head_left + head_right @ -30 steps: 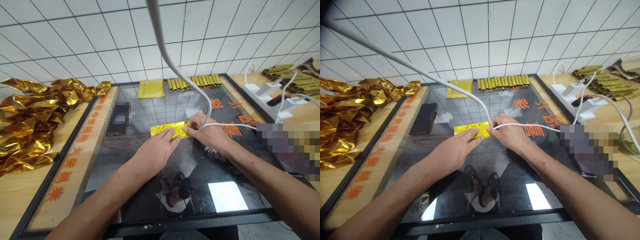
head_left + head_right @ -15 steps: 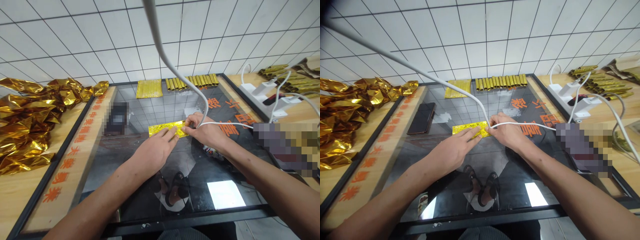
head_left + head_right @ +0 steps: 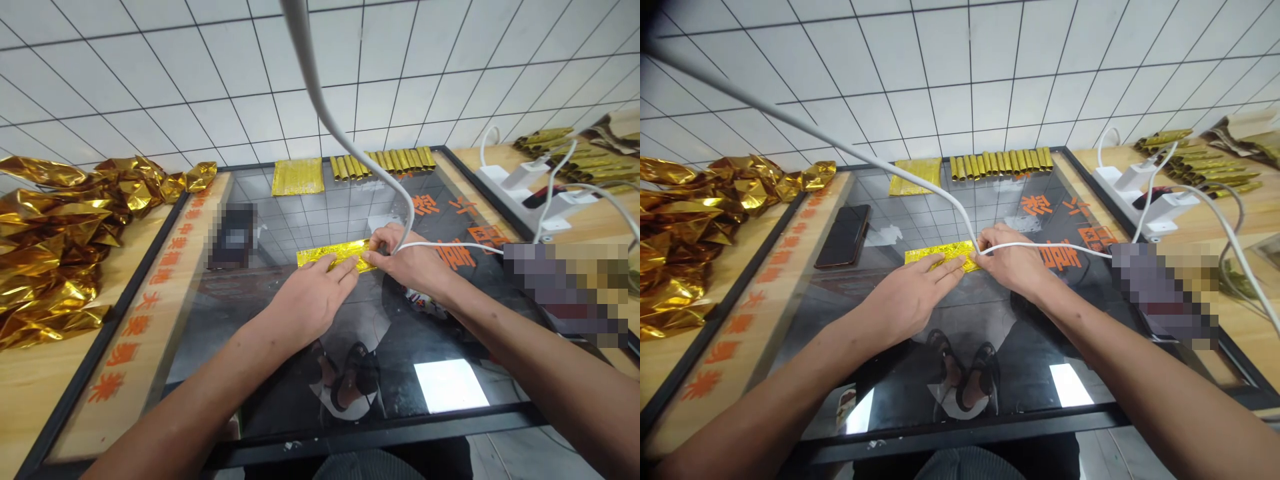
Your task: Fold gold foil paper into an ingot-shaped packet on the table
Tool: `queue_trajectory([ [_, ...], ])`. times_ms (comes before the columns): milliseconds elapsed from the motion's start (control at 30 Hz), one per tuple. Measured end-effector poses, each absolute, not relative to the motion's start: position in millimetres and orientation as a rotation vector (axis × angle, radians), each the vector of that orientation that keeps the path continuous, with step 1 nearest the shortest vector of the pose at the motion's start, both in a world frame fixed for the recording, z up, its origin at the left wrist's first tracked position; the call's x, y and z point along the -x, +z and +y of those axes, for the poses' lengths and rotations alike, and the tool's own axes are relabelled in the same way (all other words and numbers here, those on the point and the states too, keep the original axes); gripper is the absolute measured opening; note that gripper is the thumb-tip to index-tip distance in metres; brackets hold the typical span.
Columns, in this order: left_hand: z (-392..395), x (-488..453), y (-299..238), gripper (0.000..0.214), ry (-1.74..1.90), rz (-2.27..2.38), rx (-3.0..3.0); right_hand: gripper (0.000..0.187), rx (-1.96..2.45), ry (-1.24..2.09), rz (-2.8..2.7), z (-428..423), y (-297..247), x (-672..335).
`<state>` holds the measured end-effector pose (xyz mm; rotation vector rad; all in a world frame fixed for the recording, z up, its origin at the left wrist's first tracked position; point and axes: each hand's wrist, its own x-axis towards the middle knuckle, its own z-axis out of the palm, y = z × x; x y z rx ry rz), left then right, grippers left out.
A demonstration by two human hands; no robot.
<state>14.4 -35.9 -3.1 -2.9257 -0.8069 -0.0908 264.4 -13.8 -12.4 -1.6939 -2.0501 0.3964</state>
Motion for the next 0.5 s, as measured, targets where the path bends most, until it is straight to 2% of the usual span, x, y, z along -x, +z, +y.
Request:
queue_trajectory([
  [367, -29, -8, -12, 0.066, -0.057, -0.801, 2.977, 0.002, 1.641, 0.379, -2.063, -16, -15, -267],
  [500, -30, -9, -10, 0.066, -0.067, -0.815, 2.966, 0.014, 1.52, 0.337, -2.075, -26, -15, -274],
])
